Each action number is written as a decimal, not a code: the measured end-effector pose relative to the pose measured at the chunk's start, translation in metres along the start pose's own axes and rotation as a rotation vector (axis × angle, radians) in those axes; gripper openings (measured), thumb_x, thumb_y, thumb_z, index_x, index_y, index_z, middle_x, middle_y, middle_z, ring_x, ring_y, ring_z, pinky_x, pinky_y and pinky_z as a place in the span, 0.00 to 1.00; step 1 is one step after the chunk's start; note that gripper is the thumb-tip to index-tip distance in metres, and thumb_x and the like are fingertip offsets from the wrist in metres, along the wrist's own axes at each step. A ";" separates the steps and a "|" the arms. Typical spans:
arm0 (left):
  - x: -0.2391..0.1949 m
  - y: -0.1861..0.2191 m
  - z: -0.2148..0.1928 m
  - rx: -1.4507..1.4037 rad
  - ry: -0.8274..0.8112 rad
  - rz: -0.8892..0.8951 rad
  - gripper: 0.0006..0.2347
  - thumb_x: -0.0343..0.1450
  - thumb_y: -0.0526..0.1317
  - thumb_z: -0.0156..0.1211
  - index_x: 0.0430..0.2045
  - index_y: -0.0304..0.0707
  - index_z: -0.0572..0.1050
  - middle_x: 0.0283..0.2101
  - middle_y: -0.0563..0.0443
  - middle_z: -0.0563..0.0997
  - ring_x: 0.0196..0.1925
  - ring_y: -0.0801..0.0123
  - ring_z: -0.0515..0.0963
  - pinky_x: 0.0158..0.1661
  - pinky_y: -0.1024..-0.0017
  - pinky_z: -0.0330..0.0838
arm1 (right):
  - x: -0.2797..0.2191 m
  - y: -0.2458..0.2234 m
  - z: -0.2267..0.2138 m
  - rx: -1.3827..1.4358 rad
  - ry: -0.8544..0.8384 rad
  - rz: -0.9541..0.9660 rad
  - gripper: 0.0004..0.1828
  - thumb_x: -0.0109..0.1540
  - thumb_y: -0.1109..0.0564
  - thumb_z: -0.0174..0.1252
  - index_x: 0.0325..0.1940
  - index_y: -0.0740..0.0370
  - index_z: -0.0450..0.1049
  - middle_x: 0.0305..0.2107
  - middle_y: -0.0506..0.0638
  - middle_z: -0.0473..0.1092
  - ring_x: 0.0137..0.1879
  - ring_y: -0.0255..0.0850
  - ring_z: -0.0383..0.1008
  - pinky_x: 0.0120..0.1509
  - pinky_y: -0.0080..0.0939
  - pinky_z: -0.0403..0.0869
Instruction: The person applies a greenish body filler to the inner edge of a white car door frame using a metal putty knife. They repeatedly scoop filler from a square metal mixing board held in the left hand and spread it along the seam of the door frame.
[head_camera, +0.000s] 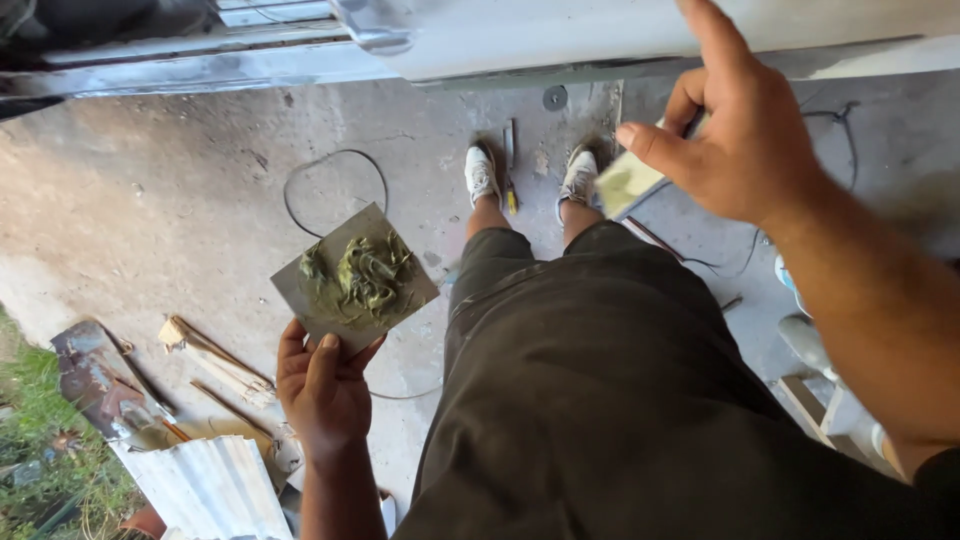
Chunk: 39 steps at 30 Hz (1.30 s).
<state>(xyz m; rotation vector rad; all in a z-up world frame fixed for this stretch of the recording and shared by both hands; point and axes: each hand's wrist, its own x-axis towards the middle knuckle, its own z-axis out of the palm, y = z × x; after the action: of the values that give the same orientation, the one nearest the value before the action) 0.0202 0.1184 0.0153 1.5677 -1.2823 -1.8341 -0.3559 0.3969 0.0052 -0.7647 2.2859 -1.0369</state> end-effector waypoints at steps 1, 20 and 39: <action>0.002 -0.002 -0.001 0.002 -0.002 -0.005 0.23 0.75 0.30 0.52 0.68 0.21 0.62 0.58 0.30 0.76 0.59 0.47 0.78 0.45 0.48 0.88 | 0.000 0.000 0.004 -0.001 0.000 0.006 0.53 0.69 0.54 0.73 0.89 0.69 0.49 0.28 0.51 0.74 0.34 0.42 0.73 0.44 0.46 0.69; 0.098 0.058 -0.044 0.066 -0.079 -0.058 0.21 0.76 0.30 0.52 0.67 0.24 0.63 0.59 0.36 0.76 0.58 0.50 0.80 0.46 0.45 0.88 | 0.106 -0.038 0.116 0.182 0.327 0.160 0.29 0.72 0.61 0.76 0.25 0.56 0.64 0.19 0.46 0.67 0.22 0.36 0.76 0.34 0.40 0.78; 0.141 0.070 -0.086 0.074 -0.117 -0.064 0.21 0.77 0.29 0.52 0.68 0.27 0.65 0.51 0.37 0.82 0.56 0.53 0.82 0.46 0.48 0.89 | 0.138 -0.135 0.177 0.310 -0.022 -0.020 0.63 0.66 0.58 0.80 0.89 0.56 0.37 0.28 0.41 0.75 0.31 0.32 0.72 0.35 0.38 0.69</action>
<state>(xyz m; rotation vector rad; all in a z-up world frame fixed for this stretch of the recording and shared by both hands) 0.0420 -0.0587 0.0001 1.5770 -1.3811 -1.9646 -0.3017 0.1419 -0.0207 -0.6671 2.0353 -1.3441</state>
